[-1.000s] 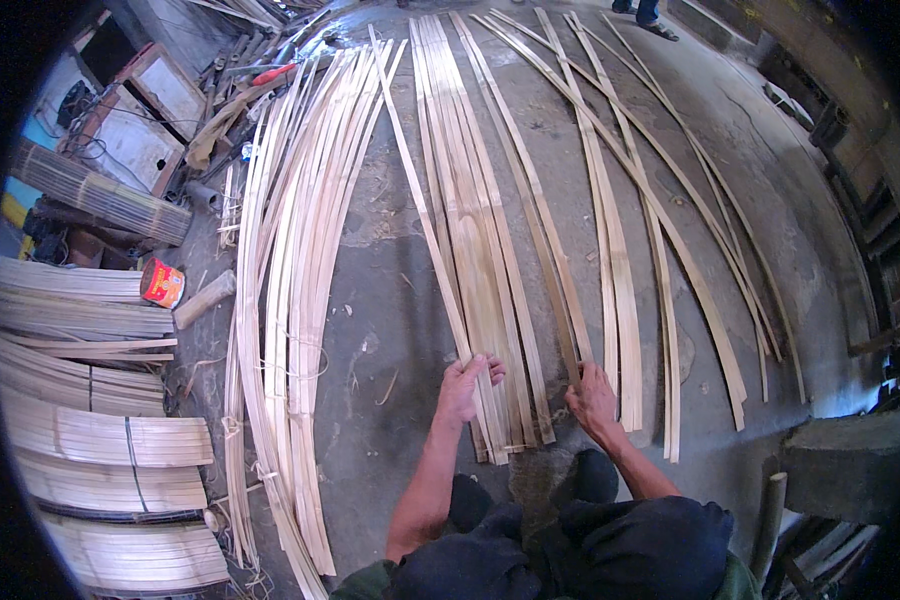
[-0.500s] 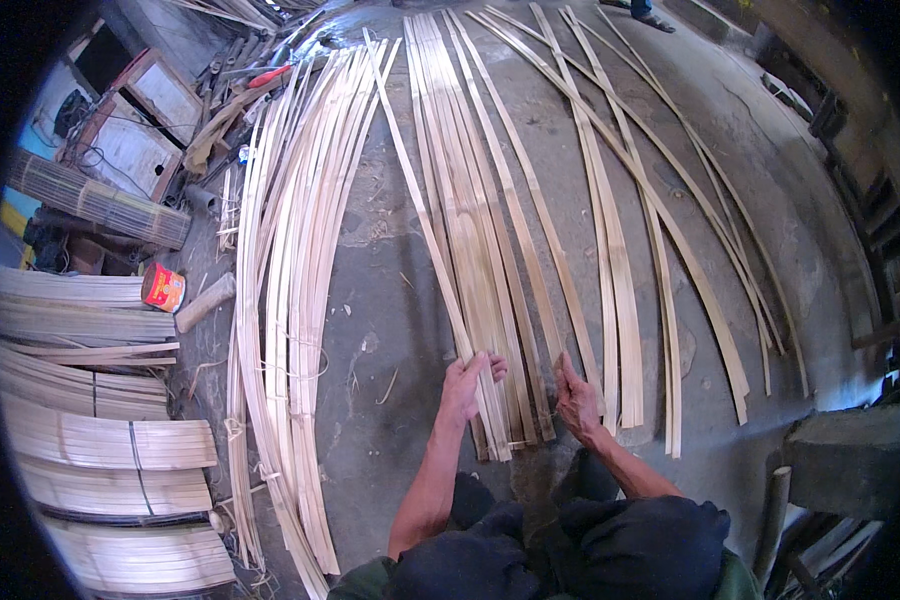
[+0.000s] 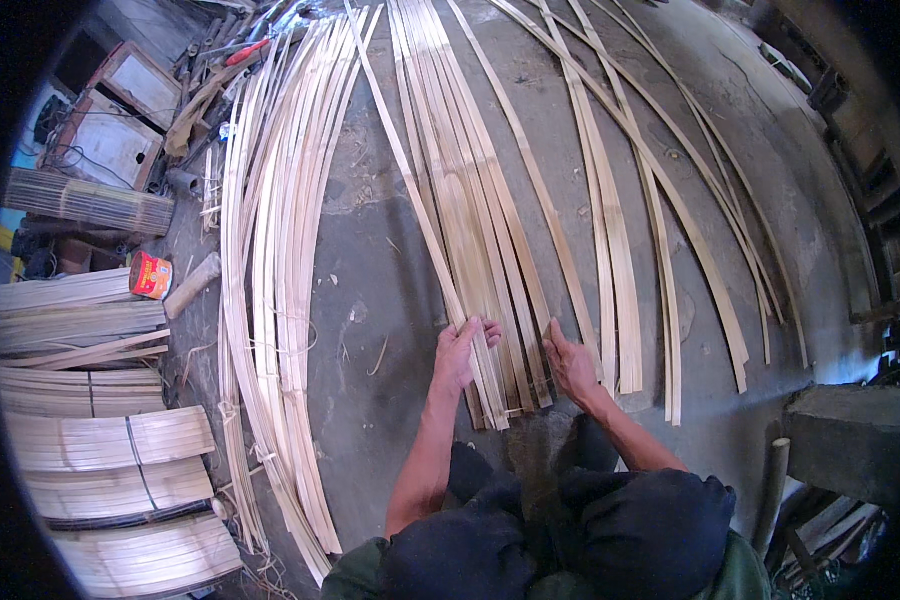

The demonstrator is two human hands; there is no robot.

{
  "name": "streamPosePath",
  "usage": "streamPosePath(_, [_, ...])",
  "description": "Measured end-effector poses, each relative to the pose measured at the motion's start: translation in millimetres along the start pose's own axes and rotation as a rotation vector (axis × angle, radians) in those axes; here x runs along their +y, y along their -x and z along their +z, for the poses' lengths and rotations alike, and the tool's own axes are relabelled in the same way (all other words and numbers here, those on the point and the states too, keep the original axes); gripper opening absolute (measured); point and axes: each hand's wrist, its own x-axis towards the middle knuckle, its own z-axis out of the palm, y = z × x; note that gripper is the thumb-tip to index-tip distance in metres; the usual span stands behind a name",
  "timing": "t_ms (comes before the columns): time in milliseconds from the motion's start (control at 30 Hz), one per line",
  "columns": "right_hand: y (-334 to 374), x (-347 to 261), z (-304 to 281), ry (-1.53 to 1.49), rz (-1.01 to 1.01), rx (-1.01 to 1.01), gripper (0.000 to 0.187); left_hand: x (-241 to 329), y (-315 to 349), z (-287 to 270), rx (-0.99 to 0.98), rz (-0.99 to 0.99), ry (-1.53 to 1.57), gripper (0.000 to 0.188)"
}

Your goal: The person sits on the floor and repeatedly picks up, aligns, and stacks thin wooden strips by hand. The person handles the strips one at a time, organizing them into a neat pile on the floor.

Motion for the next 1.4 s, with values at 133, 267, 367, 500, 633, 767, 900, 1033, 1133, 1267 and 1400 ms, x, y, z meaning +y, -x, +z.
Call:
streamPosePath(133, [4, -8, -7, 0.101, 0.047, -0.035, 0.050, 0, 1, -1, 0.001, -0.009, 0.000, 0.022])
streamPosePath(267, [7, 1, -1, 0.114, 0.007, -0.018, 0.050, -1, 0, 0, -0.001, -0.010, -0.007, 0.022])
streamPosePath(367, [9, 2, 3, 0.165, 0.004, -0.035, 0.050, -2, 1, 4, 0.030, -0.007, -0.057, 0.023])
streamPosePath(500, [7, -12, -5, 0.211, 0.037, -0.089, 0.051, 0, 4, 3, 0.058, -0.016, -0.082, 0.025])
streamPosePath(633, [8, -10, -11, 0.171, 0.055, -0.107, 0.055, -3, 5, 5, 0.052, -0.034, -0.056, 0.028])
streamPosePath(767, [7, -13, -11, -0.040, 0.006, 0.066, 0.056, 1, 7, 4, 0.020, -0.013, -0.034, 0.029])
streamPosePath(900, [6, 8, -20, -0.231, 0.058, 0.224, 0.050, 6, 8, 9, -0.031, -0.075, 0.037, 0.029])
streamPosePath(1033, [4, 20, -23, -0.184, 0.010, 0.290, 0.052, 8, 10, 15, -0.056, -0.066, -0.011, 0.027])
streamPosePath(1133, [2, 5, -31, -0.235, 0.123, 0.214, 0.049, 5, 5, 3, -0.071, -0.034, -0.057, 0.026])
streamPosePath(1267, [5, -1, -46, -0.186, 0.194, 0.175, 0.045, 6, 8, 8, -0.020, -0.013, -0.139, 0.026])
streamPosePath(1400, [8, -5, -47, 0.238, -0.073, 0.378, 0.037, 3, 4, -3, -0.025, -0.026, -0.174, 0.027])
